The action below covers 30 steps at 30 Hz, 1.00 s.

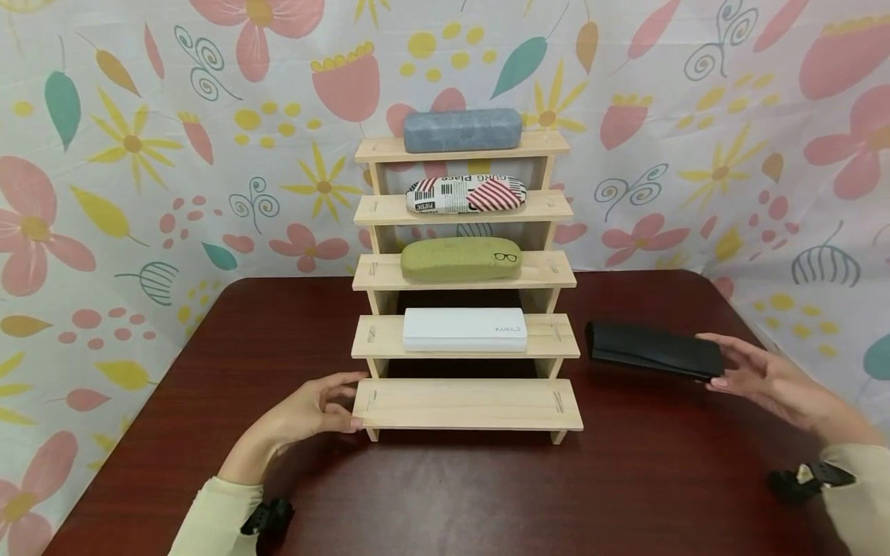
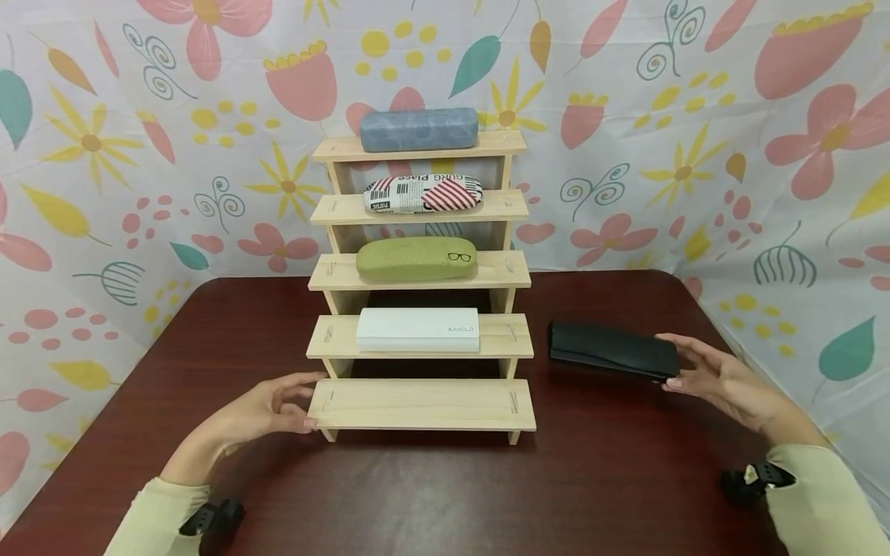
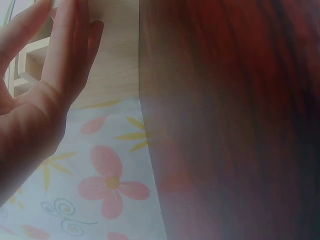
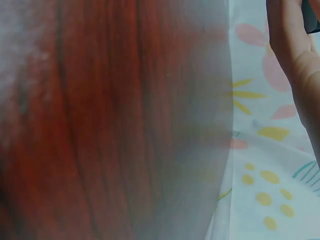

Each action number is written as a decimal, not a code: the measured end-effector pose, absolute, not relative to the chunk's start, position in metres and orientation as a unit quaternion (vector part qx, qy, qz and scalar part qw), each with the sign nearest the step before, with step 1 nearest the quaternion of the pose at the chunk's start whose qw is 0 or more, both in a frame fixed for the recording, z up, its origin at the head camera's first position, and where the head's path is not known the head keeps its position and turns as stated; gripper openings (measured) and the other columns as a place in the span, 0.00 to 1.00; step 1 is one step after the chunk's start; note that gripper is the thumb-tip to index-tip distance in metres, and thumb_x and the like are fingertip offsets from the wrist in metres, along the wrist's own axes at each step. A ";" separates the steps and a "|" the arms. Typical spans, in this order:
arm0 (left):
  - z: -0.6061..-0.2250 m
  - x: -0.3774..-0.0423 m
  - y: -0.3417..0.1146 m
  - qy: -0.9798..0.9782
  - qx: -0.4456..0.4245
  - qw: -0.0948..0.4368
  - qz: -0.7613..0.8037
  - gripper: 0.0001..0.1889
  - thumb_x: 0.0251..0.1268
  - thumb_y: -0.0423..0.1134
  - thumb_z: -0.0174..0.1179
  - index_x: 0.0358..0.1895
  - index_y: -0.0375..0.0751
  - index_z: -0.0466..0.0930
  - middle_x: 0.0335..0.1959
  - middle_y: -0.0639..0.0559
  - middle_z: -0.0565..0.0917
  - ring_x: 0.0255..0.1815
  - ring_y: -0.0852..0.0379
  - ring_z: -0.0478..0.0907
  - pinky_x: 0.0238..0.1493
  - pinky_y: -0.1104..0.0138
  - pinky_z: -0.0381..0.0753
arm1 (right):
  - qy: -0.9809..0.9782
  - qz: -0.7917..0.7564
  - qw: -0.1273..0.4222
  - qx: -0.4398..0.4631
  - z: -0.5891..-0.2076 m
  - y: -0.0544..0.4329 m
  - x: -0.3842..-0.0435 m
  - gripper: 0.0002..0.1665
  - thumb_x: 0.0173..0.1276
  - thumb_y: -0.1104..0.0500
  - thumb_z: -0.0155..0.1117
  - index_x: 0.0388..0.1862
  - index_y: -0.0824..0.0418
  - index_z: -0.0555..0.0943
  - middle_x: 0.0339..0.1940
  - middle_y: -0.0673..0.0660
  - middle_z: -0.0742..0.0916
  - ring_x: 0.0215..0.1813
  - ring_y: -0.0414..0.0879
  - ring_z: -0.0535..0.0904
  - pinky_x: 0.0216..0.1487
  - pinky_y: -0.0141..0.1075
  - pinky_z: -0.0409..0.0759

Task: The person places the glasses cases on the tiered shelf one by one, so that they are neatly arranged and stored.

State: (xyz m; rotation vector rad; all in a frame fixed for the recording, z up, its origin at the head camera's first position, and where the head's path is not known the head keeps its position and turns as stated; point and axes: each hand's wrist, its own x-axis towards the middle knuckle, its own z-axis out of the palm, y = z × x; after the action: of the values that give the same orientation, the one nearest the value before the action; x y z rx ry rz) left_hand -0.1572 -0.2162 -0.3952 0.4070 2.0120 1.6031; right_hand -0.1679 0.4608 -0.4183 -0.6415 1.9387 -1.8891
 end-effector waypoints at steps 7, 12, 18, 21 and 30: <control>-0.396 -0.157 -0.216 0.742 0.149 0.266 0.597 0.43 0.55 0.28 0.68 0.72 0.27 0.52 0.57 0.31 0.72 0.42 0.49 0.83 0.44 0.54 0.83 | 0.727 -0.624 0.168 -0.234 -0.409 0.452 -0.158 0.41 0.68 0.82 0.42 0.77 0.67 0.44 0.71 0.45 0.63 0.64 0.33 0.70 0.52 0.37 0.80; -0.396 -0.158 -0.217 0.741 0.150 0.266 0.599 0.43 0.56 0.28 0.68 0.72 0.27 0.52 0.58 0.31 0.72 0.42 0.49 0.83 0.44 0.53 0.83 | 0.762 -0.590 0.158 -0.216 -0.403 0.446 -0.151 0.41 0.68 0.81 0.46 0.76 0.66 0.46 0.71 0.46 0.62 0.65 0.28 0.66 0.50 0.37 0.81; -0.395 -0.157 -0.217 0.740 0.150 0.267 0.599 0.43 0.56 0.27 0.68 0.72 0.27 0.52 0.57 0.31 0.72 0.42 0.49 0.83 0.44 0.54 0.83 | 0.704 -0.633 0.205 -0.249 -0.401 0.440 -0.145 0.42 0.67 0.83 0.41 0.76 0.69 0.42 0.71 0.47 0.65 0.66 0.33 0.68 0.53 0.39 0.80; -0.395 -0.157 -0.217 0.741 0.150 0.266 0.598 0.43 0.56 0.27 0.68 0.72 0.27 0.53 0.58 0.31 0.72 0.42 0.49 0.83 0.44 0.54 0.83 | 0.702 -0.630 0.218 -0.250 -0.400 0.434 -0.142 0.42 0.68 0.82 0.42 0.77 0.67 0.42 0.73 0.43 0.61 0.66 0.31 0.66 0.54 0.39 0.80; -0.396 -0.157 -0.216 0.742 0.152 0.267 0.596 0.43 0.56 0.27 0.67 0.72 0.27 0.53 0.58 0.30 0.72 0.42 0.48 0.83 0.44 0.54 0.83 | 0.678 -0.640 0.244 -0.267 -0.396 0.412 -0.130 0.40 0.69 0.82 0.40 0.76 0.68 0.43 0.74 0.42 0.59 0.68 0.32 0.63 0.54 0.43 0.79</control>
State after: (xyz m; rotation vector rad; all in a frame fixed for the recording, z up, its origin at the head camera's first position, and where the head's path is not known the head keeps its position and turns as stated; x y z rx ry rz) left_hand -0.1566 -0.2163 -0.3958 0.4107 2.0022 1.6076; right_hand -0.1300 0.4122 -0.3963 -0.7286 1.8518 -1.7474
